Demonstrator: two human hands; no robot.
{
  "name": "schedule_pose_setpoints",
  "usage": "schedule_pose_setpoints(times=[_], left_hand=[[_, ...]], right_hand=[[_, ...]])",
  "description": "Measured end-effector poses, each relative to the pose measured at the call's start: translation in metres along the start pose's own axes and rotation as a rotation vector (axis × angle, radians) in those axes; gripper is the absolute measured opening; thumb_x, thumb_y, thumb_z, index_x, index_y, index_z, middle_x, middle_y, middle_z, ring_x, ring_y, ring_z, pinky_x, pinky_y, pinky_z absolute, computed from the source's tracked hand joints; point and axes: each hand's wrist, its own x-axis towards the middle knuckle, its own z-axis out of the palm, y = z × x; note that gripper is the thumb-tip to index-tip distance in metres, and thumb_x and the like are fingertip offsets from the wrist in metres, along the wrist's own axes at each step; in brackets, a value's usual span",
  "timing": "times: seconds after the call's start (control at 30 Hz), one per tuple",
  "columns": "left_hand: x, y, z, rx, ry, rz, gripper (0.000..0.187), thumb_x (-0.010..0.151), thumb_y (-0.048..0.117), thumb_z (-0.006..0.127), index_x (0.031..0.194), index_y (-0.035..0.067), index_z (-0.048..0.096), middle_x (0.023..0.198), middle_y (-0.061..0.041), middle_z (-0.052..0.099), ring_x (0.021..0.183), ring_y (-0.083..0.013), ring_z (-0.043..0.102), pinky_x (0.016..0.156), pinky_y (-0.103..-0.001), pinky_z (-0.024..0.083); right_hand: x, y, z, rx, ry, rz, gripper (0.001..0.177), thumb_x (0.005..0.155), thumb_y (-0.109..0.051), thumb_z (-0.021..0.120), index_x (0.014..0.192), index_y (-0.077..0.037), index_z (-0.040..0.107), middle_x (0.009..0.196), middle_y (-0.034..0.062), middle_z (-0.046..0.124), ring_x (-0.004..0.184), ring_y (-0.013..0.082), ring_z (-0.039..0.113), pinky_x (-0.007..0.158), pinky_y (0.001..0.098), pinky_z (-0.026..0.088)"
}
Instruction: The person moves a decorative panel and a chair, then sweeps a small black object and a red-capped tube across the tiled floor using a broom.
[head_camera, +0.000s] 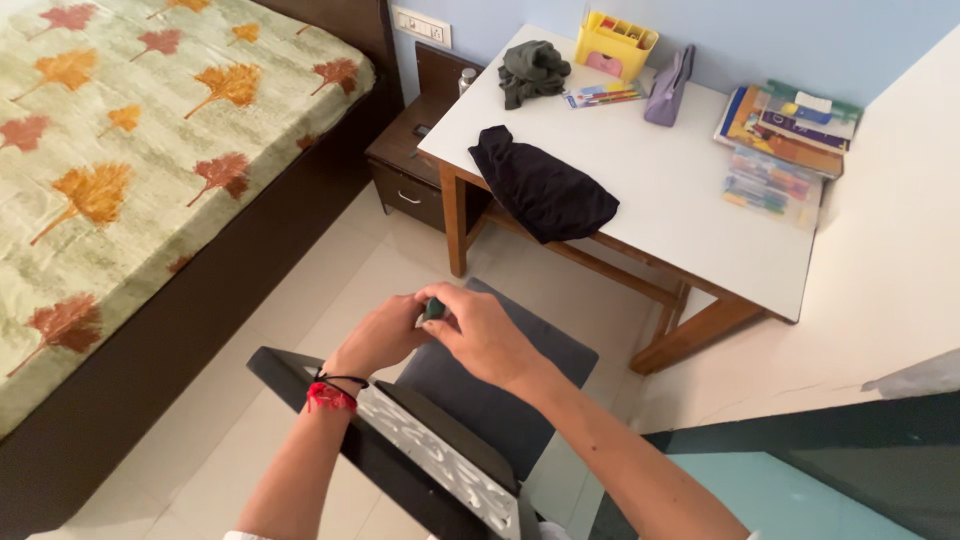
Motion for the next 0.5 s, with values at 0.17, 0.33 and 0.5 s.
schedule_pose_setpoints(times=[0.17,0.33,0.5], left_hand=[[0.003,0.006,-0.006,-0.031,-0.052,-0.071,0.022,0.085,0.020,0.067,0.104,0.009,0.067,0.090,-0.015,0.073,0.086,-0.0372,0.069,0.075,-0.048,0.053],[0.005,0.005,-0.010,-0.043,-0.071,-0.042,0.020,0.089,0.026,0.066,0.103,0.012,0.069,0.088,-0.014,0.072,0.085,-0.0374,0.068,0.074,-0.049,0.053],[0.005,-0.004,-0.010,-0.019,-0.058,0.002,0.020,0.089,0.028,0.067,0.101,0.012,0.067,0.087,-0.015,0.073,0.089,-0.0398,0.067,0.075,-0.051,0.053]], right_hand=[[-0.001,0.001,-0.003,-0.028,-0.013,0.117,0.040,0.092,-0.009,0.068,0.130,-0.003,0.059,0.109,0.0165,0.074,0.086,0.0289,0.073,0.079,0.0386,0.057],[-0.008,0.005,-0.002,-0.082,-0.015,0.104,0.044,0.092,-0.010,0.068,0.133,-0.001,0.056,0.116,0.0176,0.073,0.102,0.0307,0.074,0.085,0.0398,0.057],[-0.018,0.000,0.010,-0.177,-0.051,0.298,0.037,0.091,-0.014,0.069,0.125,0.000,0.061,0.115,0.0178,0.073,0.100,0.0315,0.074,0.086,0.0405,0.057]])
